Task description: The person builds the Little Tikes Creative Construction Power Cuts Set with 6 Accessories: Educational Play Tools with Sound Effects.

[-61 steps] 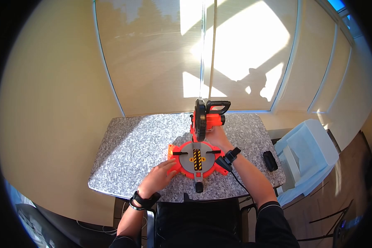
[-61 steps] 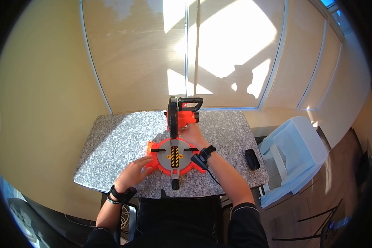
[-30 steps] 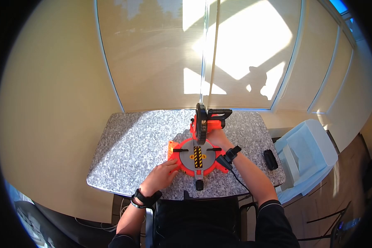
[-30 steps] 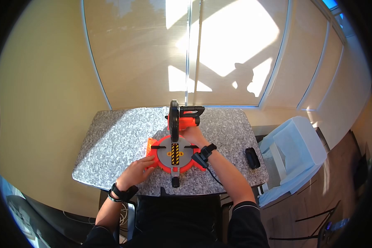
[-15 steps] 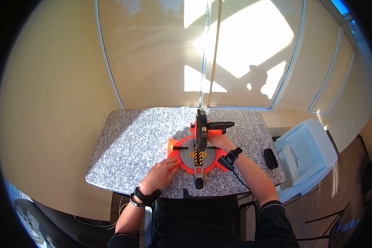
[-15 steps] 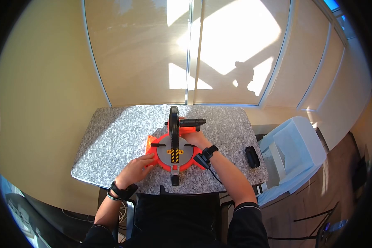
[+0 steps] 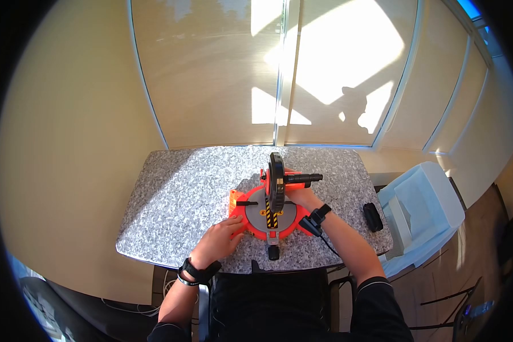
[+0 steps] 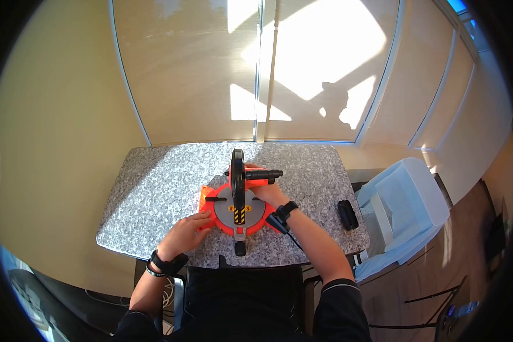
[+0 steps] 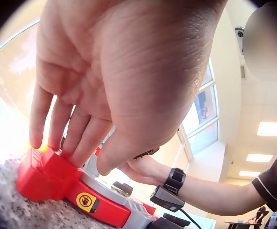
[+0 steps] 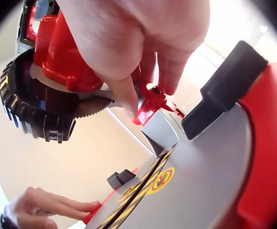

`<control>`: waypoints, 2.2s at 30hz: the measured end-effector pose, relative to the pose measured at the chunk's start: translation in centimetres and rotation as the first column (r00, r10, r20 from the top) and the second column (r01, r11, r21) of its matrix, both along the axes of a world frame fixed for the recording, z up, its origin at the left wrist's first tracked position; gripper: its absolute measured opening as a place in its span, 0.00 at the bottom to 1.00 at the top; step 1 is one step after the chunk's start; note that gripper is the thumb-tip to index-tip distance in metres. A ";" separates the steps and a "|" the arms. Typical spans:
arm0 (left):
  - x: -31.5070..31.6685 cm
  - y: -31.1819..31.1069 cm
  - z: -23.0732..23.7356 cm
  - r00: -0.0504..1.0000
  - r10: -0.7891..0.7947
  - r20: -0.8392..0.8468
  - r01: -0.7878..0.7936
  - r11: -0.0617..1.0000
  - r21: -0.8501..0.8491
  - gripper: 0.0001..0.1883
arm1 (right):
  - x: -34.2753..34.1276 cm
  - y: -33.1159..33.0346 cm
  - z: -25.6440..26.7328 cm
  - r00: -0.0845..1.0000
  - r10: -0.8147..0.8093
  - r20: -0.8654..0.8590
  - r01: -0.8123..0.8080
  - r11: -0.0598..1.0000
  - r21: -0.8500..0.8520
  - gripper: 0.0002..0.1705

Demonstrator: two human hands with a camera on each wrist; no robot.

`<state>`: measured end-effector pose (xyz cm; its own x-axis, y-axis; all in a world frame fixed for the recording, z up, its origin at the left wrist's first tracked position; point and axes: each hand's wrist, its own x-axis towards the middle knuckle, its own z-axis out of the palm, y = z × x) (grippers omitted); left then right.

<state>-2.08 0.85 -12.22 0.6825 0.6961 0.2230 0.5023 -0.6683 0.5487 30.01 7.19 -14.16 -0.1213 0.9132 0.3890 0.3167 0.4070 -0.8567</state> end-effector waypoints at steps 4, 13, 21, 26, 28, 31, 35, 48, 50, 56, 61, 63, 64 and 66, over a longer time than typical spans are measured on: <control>0.0 -0.2 0.2 1.000 0.002 -0.015 -0.002 1.000 0.003 0.17 | 1.0 2.7 -3.5 0.987 0.036 -0.159 -0.031 0.999 0.034 0.18; 0.1 -0.3 0.6 0.999 -0.010 -0.051 0.012 1.000 0.026 0.18 | 0.7 2.4 -2.8 0.944 0.098 -0.316 -0.124 0.990 -0.064 0.17; 0.2 -0.3 0.3 0.998 -0.004 -0.061 0.007 0.999 0.043 0.19 | 0.3 2.0 -2.2 0.832 0.182 -0.523 -0.288 0.949 -0.128 0.19; 0.2 -0.4 0.2 0.999 -0.006 -0.044 0.008 0.999 0.043 0.20 | 0.4 1.7 -1.8 0.813 0.223 -0.537 -0.333 0.936 -0.114 0.22; 0.1 -0.4 0.1 1.000 -0.006 -0.030 0.007 0.999 0.044 0.20 | 0.5 1.3 -1.5 0.850 0.232 -0.473 -0.325 0.937 -0.124 0.23; 0.0 -0.4 0.0 1.000 -0.010 -0.011 0.010 0.999 0.042 0.19 | 0.5 0.9 -1.0 0.943 0.225 -0.246 -0.251 0.965 -0.078 0.23; 0.0 -0.4 -0.1 1.000 -0.011 -0.016 0.012 0.999 0.040 0.19 | 1.6 0.7 -1.1 0.968 0.216 0.127 -0.217 0.976 -0.003 0.29; 0.1 -0.4 -0.3 1.000 0.020 0.006 -0.021 0.999 0.043 0.18 | 4.4 -10.4 10.7 0.812 -0.327 0.484 0.336 0.939 0.071 0.49; 0.1 -0.4 -0.3 0.999 0.035 -0.002 -0.035 0.999 0.039 0.17 | 3.4 -11.5 13.0 0.819 -0.315 0.479 0.260 0.949 0.178 0.48; 0.1 -0.3 -0.6 0.999 0.035 0.006 -0.036 0.998 0.049 0.17 | -1.0 -13.2 16.2 0.679 -0.432 0.593 0.215 0.890 0.402 0.40; 0.1 -0.5 -0.4 0.999 0.037 -0.008 -0.037 0.998 0.048 0.18 | -2.0 -11.4 14.5 0.631 -0.444 0.636 0.165 0.878 0.449 0.29; 0.2 -0.5 -0.3 0.999 0.037 -0.021 -0.036 0.998 0.049 0.18 | -2.1 -11.0 14.0 0.610 -0.431 0.665 0.172 0.891 0.420 0.26; 0.2 -0.6 -0.3 0.999 0.036 -0.022 -0.035 0.998 0.056 0.18 | -2.1 -10.9 13.6 0.607 -0.428 0.670 0.168 0.893 0.417 0.24; 0.3 -0.6 -0.2 0.999 0.035 -0.024 -0.034 0.998 0.062 0.18 | -2.1 -10.9 13.3 0.603 -0.424 0.676 0.166 0.895 0.413 0.23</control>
<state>-1.80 0.23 -12.43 0.6642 0.7047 0.2494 0.5384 -0.6824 0.4944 27.94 -3.66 -0.83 -0.2255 0.8158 0.5325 0.9271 0.3477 -0.1400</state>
